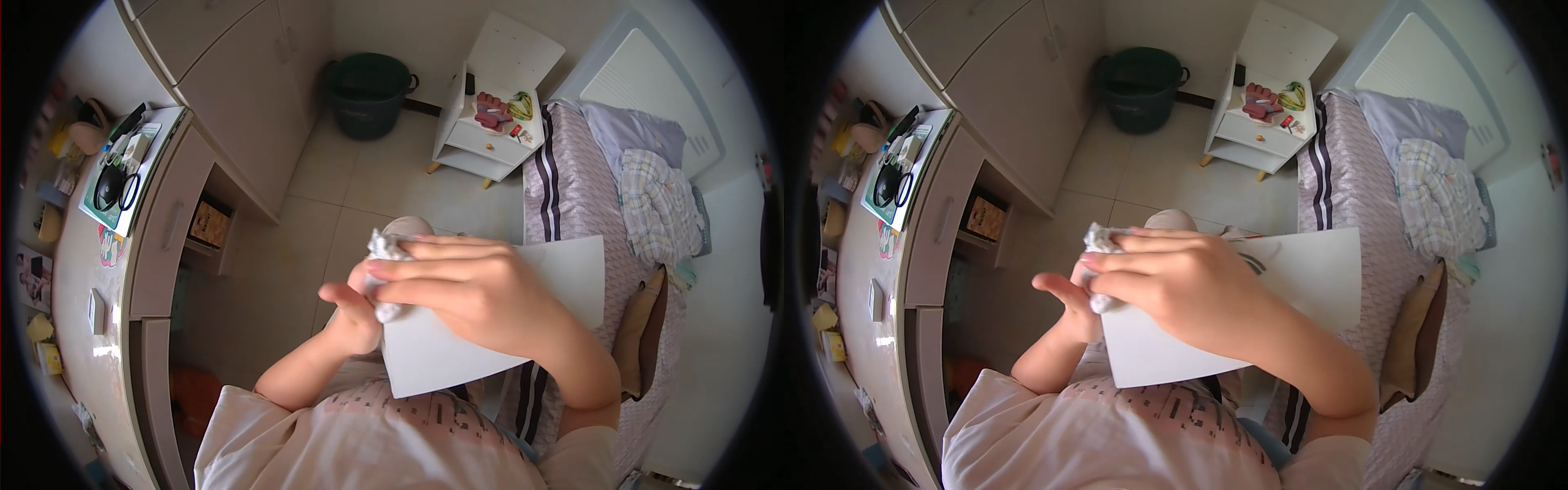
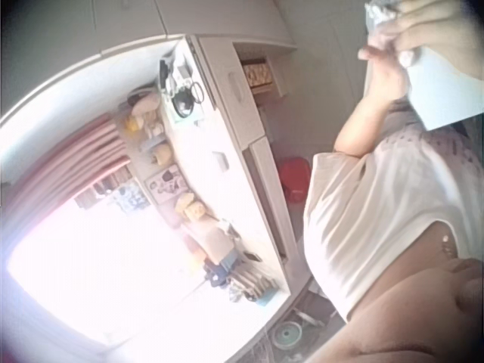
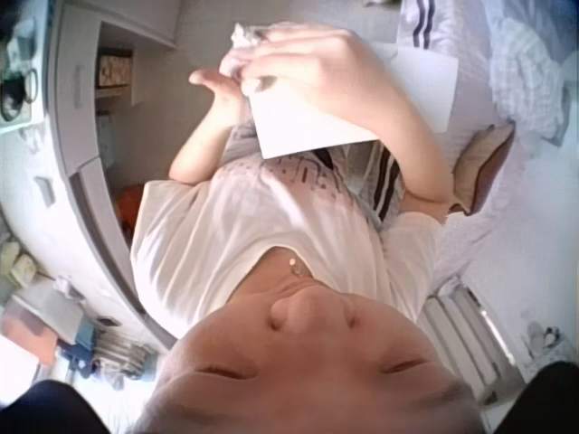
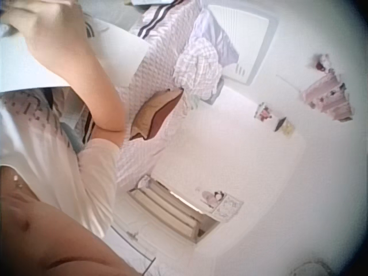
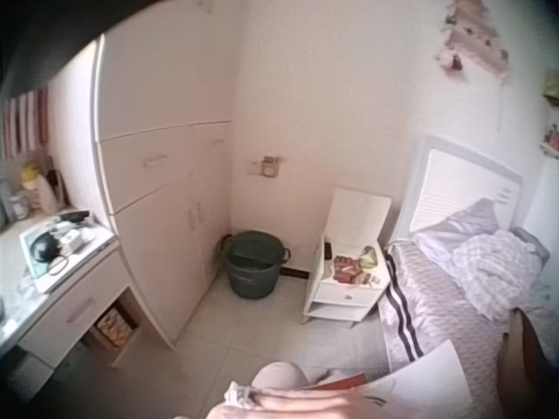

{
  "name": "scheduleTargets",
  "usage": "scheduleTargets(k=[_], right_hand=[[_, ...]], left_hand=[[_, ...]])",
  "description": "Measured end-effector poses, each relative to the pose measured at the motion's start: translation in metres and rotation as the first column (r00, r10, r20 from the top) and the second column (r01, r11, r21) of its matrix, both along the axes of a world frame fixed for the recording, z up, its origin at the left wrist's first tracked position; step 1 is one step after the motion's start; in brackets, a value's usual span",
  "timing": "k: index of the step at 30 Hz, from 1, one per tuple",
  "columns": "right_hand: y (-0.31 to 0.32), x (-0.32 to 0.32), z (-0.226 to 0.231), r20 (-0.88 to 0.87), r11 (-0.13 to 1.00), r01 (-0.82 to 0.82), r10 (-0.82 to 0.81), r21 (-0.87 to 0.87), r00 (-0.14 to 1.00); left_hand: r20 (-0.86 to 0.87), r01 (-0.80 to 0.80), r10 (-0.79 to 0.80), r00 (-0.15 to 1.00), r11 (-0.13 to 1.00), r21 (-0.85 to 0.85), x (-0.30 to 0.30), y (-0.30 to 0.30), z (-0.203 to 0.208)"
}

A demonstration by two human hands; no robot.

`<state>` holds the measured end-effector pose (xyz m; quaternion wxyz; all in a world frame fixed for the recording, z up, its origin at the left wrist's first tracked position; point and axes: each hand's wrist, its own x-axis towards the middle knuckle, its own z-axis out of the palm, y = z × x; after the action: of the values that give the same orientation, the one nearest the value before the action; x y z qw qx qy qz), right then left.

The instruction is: The person wipes a drawer with a cloth, slides it into a nightstand, and places gloves and small items inside. They then wipe down the headboard of the bed with the cloth and touch a digital clock on the desk.

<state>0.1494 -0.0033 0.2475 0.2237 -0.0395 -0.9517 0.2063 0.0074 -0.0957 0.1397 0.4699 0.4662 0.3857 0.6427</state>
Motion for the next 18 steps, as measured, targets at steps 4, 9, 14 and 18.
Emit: scheduleTargets(k=[4,9,14,18], right_hand=[[0.018,0.045,0.004,0.04,0.981,0.187,-0.185,-0.047,0.982],[0.014,0.024,-0.003,-0.046,0.965,0.131,-0.124,0.226,0.991],[-0.005,-0.002,-0.004,-0.046,0.966,0.088,-0.079,0.245,0.996],[0.019,0.049,0.0,-0.01,0.966,0.185,-0.187,0.181,0.982]], left_hand=[[0.116,-0.077,0.087,0.989,0.993,-0.089,0.007,-0.002,0.022],[0.044,-0.025,0.031,0.999,0.991,-0.132,-0.003,0.001,0.012],[0.109,-0.205,0.228,0.968,0.961,-0.188,0.015,0.007,0.022],[-0.033,-0.029,0.025,0.999,0.988,-0.151,-0.006,0.003,0.02]])
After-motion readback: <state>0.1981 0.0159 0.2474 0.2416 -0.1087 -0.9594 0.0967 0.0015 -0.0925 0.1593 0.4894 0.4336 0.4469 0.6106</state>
